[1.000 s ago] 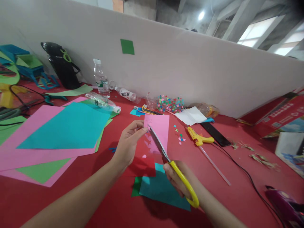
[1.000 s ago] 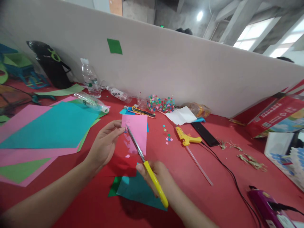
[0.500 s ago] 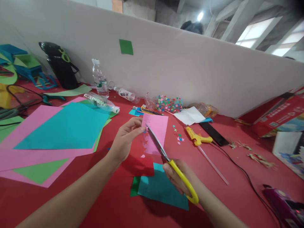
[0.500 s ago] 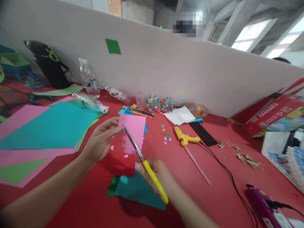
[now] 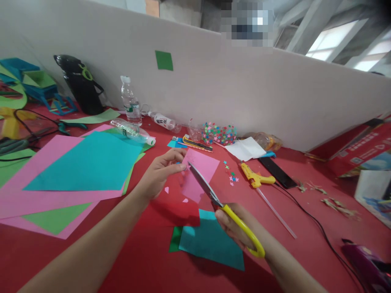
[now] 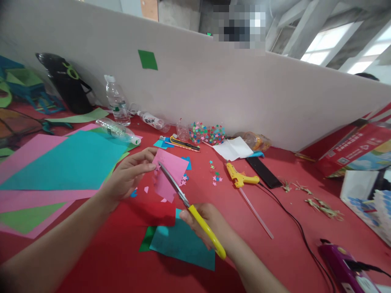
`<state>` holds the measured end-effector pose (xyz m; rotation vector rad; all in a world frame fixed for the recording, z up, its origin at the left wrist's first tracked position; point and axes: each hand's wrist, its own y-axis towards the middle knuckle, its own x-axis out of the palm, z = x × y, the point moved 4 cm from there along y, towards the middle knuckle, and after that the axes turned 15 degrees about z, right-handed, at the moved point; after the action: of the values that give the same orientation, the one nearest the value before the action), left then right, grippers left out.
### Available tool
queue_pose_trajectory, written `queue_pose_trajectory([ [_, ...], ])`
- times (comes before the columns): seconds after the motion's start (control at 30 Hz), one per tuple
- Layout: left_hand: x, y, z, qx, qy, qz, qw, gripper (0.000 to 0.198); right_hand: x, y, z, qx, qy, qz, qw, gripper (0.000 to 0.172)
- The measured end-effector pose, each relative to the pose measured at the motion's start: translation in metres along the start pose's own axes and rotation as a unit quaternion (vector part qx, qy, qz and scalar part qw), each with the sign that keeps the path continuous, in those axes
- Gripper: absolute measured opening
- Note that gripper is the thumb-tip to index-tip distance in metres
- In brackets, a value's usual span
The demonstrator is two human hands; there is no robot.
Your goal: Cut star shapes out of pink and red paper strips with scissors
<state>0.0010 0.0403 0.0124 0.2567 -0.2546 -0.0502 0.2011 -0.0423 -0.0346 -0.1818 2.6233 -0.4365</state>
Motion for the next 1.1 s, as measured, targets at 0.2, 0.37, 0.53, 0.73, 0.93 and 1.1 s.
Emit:
queue_pose_trajectory([
  [0.2,-0.001,-0.001,-0.004,-0.018,-0.032,0.012,0.999,0.010,0.007,-0.003,-0.006,-0.004,0.007,0.009,1.000,0.041],
  [0.37,0.003,-0.003,-0.012,-0.025,-0.021,0.038,0.999,0.003,0.016,-0.003,-0.001,-0.023,0.031,0.032,0.999,0.045],
  [0.53,0.007,-0.006,-0.011,0.000,-0.043,0.088,0.995,0.002,0.020,0.002,0.007,-0.045,0.031,0.051,0.997,0.050],
  [0.73,0.005,-0.005,-0.005,0.003,0.002,0.096,0.995,0.005,0.013,0.004,0.012,-0.057,0.010,0.035,0.998,0.046],
  [0.93,0.004,-0.004,-0.014,-0.074,0.049,0.042,0.995,0.011,0.008,0.004,0.009,-0.036,-0.005,0.052,0.998,0.046],
  [1.1,0.005,-0.006,-0.017,-0.095,0.026,0.068,0.993,0.014,0.006,0.004,0.002,-0.023,-0.004,0.036,0.999,0.052],
])
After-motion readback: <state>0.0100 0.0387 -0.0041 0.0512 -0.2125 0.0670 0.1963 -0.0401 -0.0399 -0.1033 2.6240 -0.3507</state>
